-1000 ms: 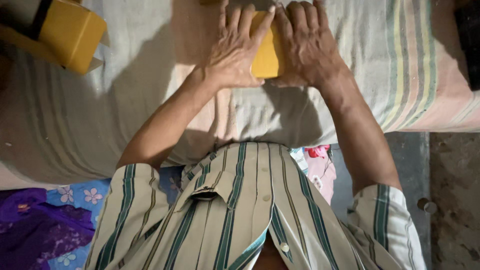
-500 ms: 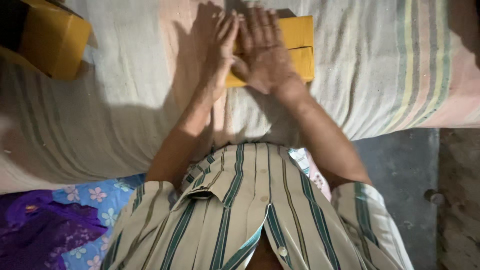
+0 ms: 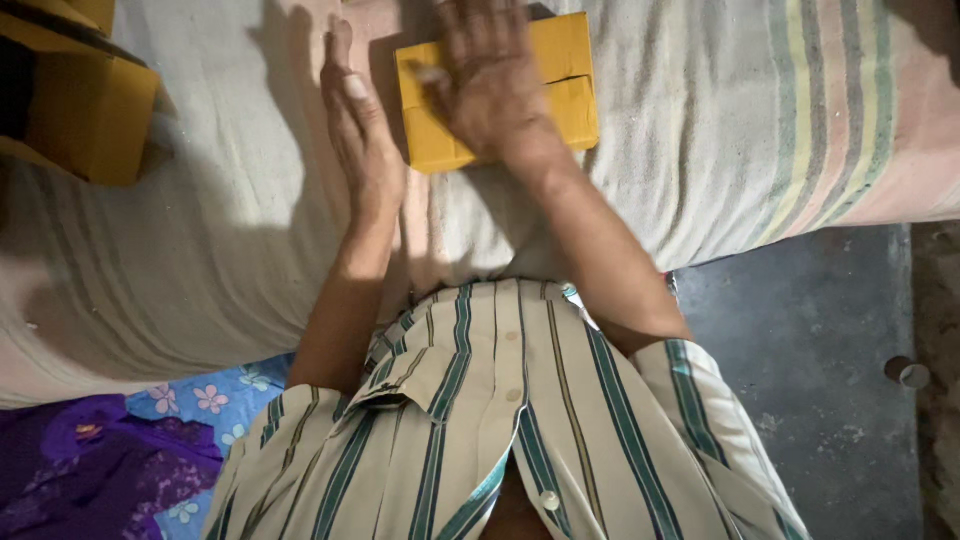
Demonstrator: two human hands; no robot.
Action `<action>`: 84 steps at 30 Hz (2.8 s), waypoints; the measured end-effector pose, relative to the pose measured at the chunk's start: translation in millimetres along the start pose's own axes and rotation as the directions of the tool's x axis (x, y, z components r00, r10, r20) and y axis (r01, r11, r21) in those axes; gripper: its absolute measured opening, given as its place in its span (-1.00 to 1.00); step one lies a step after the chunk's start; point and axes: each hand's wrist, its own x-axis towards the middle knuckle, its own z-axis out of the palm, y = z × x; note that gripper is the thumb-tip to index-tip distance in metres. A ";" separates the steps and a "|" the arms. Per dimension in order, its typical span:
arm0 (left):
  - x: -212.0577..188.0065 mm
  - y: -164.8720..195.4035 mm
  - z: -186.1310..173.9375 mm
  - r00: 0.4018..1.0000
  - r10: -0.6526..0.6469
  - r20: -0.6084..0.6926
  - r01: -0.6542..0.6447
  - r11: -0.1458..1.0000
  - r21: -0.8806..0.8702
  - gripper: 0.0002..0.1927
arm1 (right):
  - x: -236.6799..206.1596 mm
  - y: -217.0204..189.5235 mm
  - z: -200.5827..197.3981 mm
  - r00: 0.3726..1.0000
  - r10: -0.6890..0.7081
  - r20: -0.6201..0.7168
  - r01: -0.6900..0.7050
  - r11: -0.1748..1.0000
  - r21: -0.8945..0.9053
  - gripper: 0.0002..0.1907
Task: The person folds flat yellow cardboard cartons into open boxes. They take a pre-cut folded-flat box, open the sides, press the base and flaps closed with both hands, and place the finished box onto a growing stack of completed boxes.
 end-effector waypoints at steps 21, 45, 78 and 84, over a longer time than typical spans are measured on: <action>82.3 -4.6 130.1 0.965 -0.125 0.230 -0.030 0.819 0.572 -0.63 | -25.5 100.8 19.9 0.858 0.231 -0.458 -0.202 0.973 0.112 -0.73; 93.6 -22.1 102.2 0.869 0.281 0.407 -0.460 0.763 0.455 -0.66 | -20.9 117.7 33.9 0.845 0.209 -0.492 -0.162 0.977 0.136 -0.76; 37.1 12.1 54.3 0.997 -0.057 0.042 0.021 0.799 0.601 -0.70 | 7.4 57.4 29.7 0.923 -0.105 -0.369 -0.111 0.848 -0.519 -0.27; 44.7 -17.4 50.0 0.974 -0.219 0.053 0.185 0.912 0.366 -0.53 | 56.9 5.5 37.0 0.968 -0.103 -0.231 0.052 0.975 -0.217 -0.58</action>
